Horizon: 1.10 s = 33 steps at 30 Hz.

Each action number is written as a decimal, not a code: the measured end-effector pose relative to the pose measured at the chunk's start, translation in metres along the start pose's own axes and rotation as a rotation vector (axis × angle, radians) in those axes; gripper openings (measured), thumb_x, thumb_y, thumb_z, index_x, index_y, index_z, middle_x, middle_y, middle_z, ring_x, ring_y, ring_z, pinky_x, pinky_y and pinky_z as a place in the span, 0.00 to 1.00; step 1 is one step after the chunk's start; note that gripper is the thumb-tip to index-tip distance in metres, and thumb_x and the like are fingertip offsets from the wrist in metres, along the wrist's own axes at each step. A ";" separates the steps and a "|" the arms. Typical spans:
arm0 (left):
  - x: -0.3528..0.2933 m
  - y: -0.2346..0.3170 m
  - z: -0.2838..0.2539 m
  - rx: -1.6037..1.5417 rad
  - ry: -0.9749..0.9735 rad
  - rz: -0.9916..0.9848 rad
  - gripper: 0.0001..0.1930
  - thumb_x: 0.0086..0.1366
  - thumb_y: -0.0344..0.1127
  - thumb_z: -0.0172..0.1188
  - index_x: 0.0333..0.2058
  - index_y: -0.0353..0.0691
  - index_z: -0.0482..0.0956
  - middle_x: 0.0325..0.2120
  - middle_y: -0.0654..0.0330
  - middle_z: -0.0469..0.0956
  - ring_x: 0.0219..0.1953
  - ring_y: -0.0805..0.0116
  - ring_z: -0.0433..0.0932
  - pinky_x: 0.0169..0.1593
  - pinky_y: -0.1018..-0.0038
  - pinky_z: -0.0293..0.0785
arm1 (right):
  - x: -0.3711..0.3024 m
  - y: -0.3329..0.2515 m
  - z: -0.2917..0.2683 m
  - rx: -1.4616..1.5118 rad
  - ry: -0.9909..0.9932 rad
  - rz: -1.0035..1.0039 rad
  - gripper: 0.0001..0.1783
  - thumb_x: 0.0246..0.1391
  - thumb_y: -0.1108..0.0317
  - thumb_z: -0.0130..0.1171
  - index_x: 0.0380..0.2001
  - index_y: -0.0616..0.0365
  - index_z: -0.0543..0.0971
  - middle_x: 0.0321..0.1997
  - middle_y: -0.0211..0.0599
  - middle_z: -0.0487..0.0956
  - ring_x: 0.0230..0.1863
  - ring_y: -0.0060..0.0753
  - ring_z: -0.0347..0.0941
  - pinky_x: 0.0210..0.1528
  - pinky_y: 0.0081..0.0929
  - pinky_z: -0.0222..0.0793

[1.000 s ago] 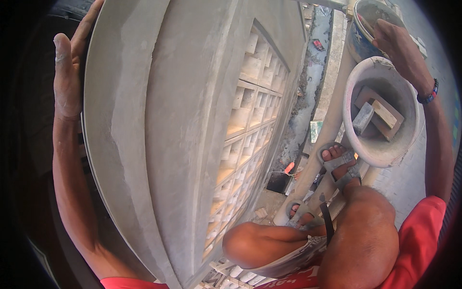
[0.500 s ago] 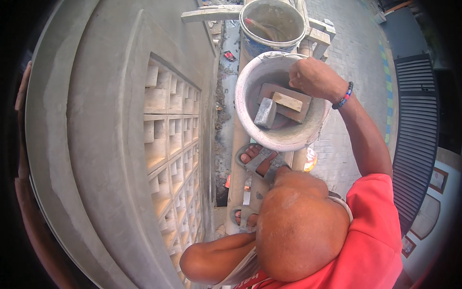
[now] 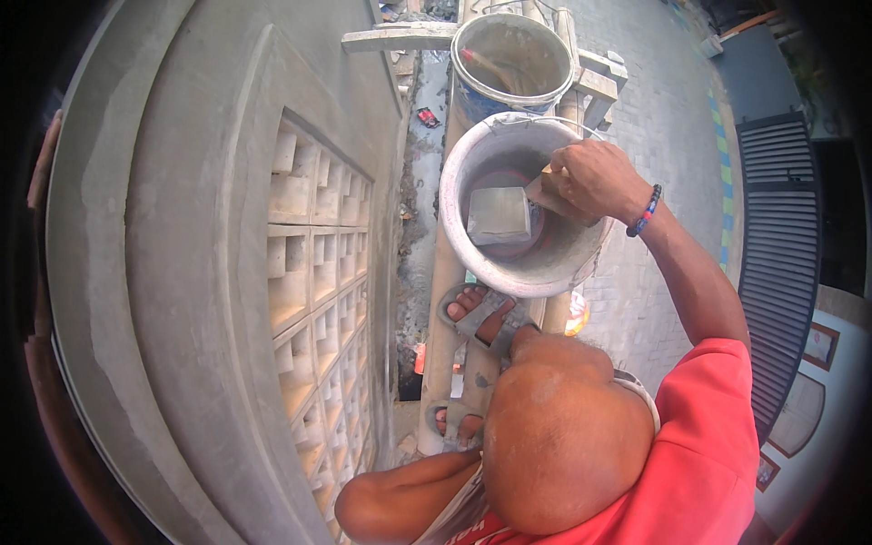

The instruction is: The person sands a long, curved wooden beam using a sanding block, moving along its length and occasionally dipping the block into a bucket of water. The person works on both the top and side surfaces of the beam.

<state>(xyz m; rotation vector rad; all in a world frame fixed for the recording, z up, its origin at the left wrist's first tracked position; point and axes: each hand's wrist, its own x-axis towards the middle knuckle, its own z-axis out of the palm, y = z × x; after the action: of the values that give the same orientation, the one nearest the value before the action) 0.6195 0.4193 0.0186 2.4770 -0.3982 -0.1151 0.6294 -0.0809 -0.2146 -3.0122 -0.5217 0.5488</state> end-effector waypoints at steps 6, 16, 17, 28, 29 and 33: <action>0.001 -0.006 0.006 0.010 0.018 0.008 0.57 0.57 0.83 0.28 0.69 0.37 0.51 0.70 0.44 0.49 0.72 0.47 0.49 0.72 0.53 0.45 | 0.003 0.037 0.003 0.187 -0.020 -0.010 0.15 0.48 0.70 0.54 0.37 0.61 0.84 0.32 0.52 0.82 0.36 0.49 0.80 0.42 0.40 0.74; 0.000 -0.028 0.011 0.008 0.302 -0.111 0.51 0.55 0.82 0.35 0.68 0.52 0.60 0.67 0.49 0.58 0.70 0.47 0.55 0.67 0.42 0.53 | 0.003 0.021 -0.087 0.777 0.289 0.026 0.16 0.57 0.67 0.51 0.41 0.65 0.83 0.29 0.33 0.80 0.31 0.28 0.74 0.37 0.26 0.70; -0.001 -0.032 0.008 -0.001 0.326 -0.122 0.50 0.55 0.82 0.36 0.67 0.53 0.60 0.67 0.50 0.59 0.69 0.47 0.56 0.67 0.41 0.54 | 0.022 0.023 -0.100 0.640 0.279 0.025 0.15 0.57 0.67 0.52 0.41 0.64 0.83 0.29 0.36 0.81 0.31 0.28 0.75 0.37 0.27 0.71; 0.025 0.010 0.029 -0.142 0.434 -0.017 0.37 0.64 0.68 0.46 0.61 0.47 0.71 0.57 0.46 0.73 0.59 0.49 0.72 0.57 0.52 0.74 | 0.228 0.079 -0.013 -0.175 -0.016 -0.200 0.15 0.47 0.69 0.56 0.36 0.61 0.85 0.30 0.48 0.84 0.33 0.50 0.81 0.39 0.42 0.75; 0.036 0.019 0.030 -0.099 0.388 0.046 0.36 0.65 0.66 0.47 0.60 0.45 0.71 0.56 0.46 0.73 0.59 0.50 0.73 0.57 0.54 0.74 | 0.224 0.061 -0.005 -0.062 -0.014 -0.021 0.15 0.47 0.69 0.55 0.36 0.61 0.85 0.30 0.49 0.84 0.33 0.51 0.81 0.41 0.43 0.76; 0.093 0.062 0.030 0.069 0.218 0.310 0.30 0.69 0.59 0.50 0.58 0.41 0.74 0.53 0.47 0.76 0.55 0.52 0.76 0.58 0.61 0.72 | 0.218 0.038 0.011 0.097 -0.141 0.063 0.13 0.49 0.67 0.55 0.31 0.61 0.85 0.30 0.54 0.83 0.37 0.57 0.81 0.43 0.45 0.76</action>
<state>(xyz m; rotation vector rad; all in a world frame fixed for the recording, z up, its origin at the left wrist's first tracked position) 0.6863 0.3260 0.0327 2.4285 -0.6924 0.2971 0.8294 -0.0447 -0.3019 -2.9214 -0.3948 0.7712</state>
